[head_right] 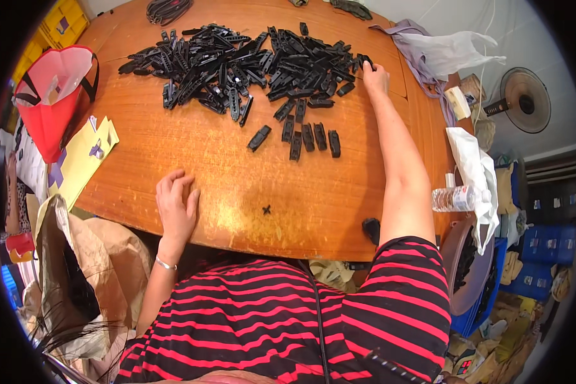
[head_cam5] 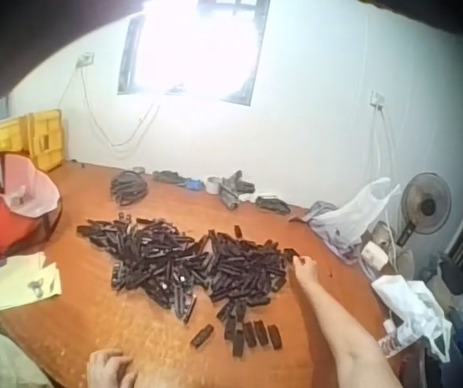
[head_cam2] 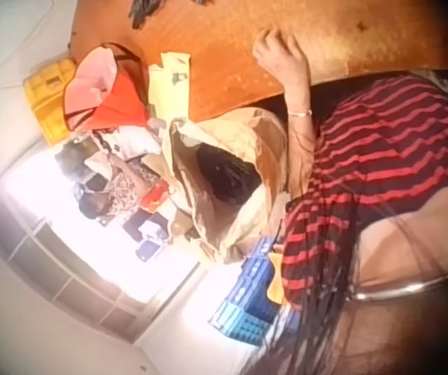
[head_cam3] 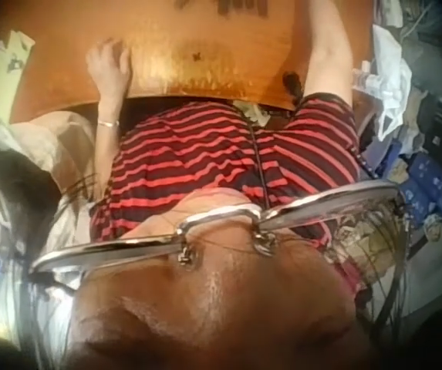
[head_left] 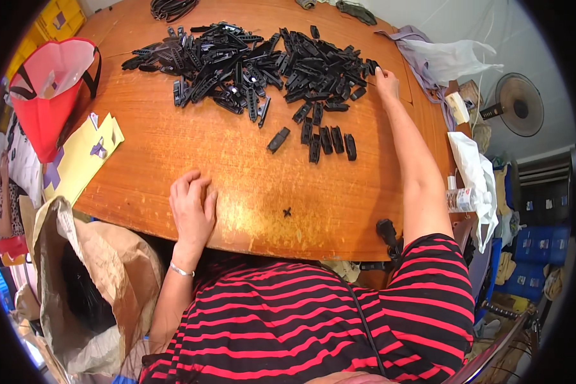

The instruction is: Assembling small black plastic components at a wooden table.

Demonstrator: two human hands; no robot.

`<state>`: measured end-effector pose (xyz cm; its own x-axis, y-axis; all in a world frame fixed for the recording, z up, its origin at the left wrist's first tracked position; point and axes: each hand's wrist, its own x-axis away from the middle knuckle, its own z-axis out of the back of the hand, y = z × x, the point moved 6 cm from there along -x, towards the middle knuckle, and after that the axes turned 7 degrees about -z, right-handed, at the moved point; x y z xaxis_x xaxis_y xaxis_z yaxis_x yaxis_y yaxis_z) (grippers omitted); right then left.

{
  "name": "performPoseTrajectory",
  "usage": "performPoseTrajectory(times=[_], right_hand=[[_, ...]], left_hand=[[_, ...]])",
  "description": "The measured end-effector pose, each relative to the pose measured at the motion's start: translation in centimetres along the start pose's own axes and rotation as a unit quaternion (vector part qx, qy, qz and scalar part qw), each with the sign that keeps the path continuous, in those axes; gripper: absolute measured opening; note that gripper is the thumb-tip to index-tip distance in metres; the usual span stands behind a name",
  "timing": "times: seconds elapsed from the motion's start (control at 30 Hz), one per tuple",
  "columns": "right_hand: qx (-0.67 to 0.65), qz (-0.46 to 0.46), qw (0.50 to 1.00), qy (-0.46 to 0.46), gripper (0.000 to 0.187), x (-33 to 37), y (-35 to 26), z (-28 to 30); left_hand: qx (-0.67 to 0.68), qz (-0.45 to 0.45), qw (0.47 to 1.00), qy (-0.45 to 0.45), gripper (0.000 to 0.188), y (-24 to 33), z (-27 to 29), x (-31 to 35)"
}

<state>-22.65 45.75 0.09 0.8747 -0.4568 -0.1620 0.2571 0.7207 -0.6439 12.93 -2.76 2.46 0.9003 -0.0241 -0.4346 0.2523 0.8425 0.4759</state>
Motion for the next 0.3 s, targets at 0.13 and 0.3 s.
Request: performPoseTrajectory(times=[0.13, 0.3], right_hand=[[0.007, -0.063, 0.998, -0.010, 0.070, -3.2, -0.7, -2.2], [0.049, -0.075, 0.987, -0.135, 0.076, -4.7, -3.6, -6.0]], left_hand=[[0.004, 0.028, 1.000, -0.013, 0.026, -0.1, -0.1, -0.5], [0.005, 0.045, 0.998, -0.030, 0.025, -0.4, -0.5, -0.4]])
